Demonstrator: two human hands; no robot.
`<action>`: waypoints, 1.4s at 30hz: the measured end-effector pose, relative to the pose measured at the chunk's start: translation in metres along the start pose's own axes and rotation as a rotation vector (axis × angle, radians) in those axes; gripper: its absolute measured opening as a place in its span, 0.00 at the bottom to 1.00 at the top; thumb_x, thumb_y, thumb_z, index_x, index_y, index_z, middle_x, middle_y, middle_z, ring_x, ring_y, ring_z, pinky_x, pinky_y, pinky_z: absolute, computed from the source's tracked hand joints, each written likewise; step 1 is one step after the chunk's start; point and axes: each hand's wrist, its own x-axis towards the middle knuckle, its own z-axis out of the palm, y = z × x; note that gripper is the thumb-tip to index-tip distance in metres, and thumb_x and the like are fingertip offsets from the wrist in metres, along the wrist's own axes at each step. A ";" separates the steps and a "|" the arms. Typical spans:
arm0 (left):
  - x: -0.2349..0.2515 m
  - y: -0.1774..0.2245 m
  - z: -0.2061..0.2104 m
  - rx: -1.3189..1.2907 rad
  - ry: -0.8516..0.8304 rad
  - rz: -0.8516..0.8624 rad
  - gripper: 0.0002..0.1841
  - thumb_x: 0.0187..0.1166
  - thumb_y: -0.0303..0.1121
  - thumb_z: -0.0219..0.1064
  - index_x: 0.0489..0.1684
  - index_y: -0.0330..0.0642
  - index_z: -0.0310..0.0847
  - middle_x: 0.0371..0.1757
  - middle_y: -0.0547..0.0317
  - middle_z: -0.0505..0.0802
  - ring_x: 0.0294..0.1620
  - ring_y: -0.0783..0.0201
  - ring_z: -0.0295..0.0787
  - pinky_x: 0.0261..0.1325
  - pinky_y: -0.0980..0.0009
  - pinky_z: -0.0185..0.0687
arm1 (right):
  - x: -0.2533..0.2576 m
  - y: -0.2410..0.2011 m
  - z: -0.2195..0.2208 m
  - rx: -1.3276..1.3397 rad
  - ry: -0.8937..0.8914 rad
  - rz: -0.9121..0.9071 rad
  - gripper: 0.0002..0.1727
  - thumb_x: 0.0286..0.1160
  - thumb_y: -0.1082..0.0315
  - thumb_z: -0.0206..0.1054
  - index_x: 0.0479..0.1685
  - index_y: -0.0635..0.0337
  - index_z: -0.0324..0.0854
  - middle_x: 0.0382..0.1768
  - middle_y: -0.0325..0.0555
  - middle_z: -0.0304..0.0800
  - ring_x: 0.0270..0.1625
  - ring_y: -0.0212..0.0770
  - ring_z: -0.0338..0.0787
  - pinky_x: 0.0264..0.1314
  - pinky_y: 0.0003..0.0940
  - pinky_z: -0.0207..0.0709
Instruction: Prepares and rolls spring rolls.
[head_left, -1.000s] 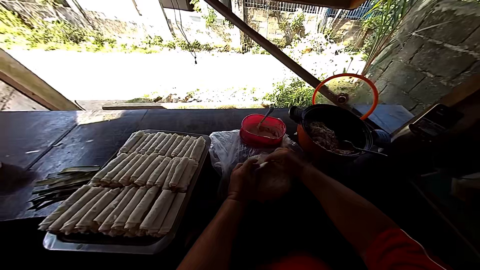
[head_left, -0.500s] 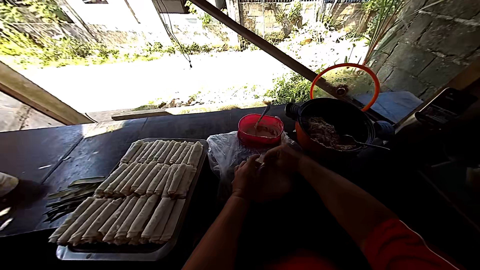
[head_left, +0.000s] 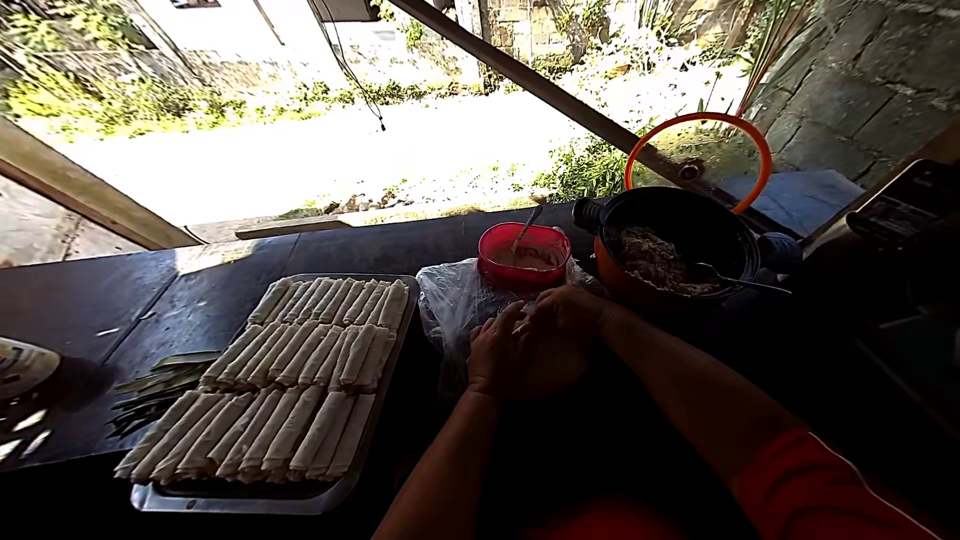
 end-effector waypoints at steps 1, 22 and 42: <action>0.000 0.001 0.000 0.021 0.009 0.015 0.25 0.78 0.43 0.68 0.77 0.58 0.78 0.57 0.75 0.95 0.58 0.66 0.90 0.69 0.51 0.76 | 0.003 0.000 -0.002 0.005 -0.019 0.004 0.13 0.83 0.61 0.65 0.53 0.56 0.93 0.57 0.46 0.94 0.65 0.41 0.89 0.75 0.42 0.77; -0.001 0.001 0.004 0.144 0.088 0.025 0.21 0.83 0.46 0.63 0.75 0.59 0.81 0.55 0.74 0.97 0.54 0.65 0.92 0.62 0.51 0.78 | -0.005 0.003 0.011 0.015 0.139 -0.004 0.14 0.85 0.59 0.63 0.55 0.52 0.92 0.58 0.42 0.94 0.66 0.37 0.89 0.77 0.39 0.77; 0.012 -0.010 -0.007 0.223 -0.011 0.125 0.20 0.90 0.46 0.54 0.76 0.59 0.79 0.54 0.73 0.97 0.57 0.62 0.92 0.65 0.52 0.79 | -0.001 -0.004 0.008 0.003 0.124 0.035 0.14 0.86 0.60 0.62 0.58 0.50 0.91 0.62 0.40 0.92 0.68 0.36 0.88 0.77 0.40 0.77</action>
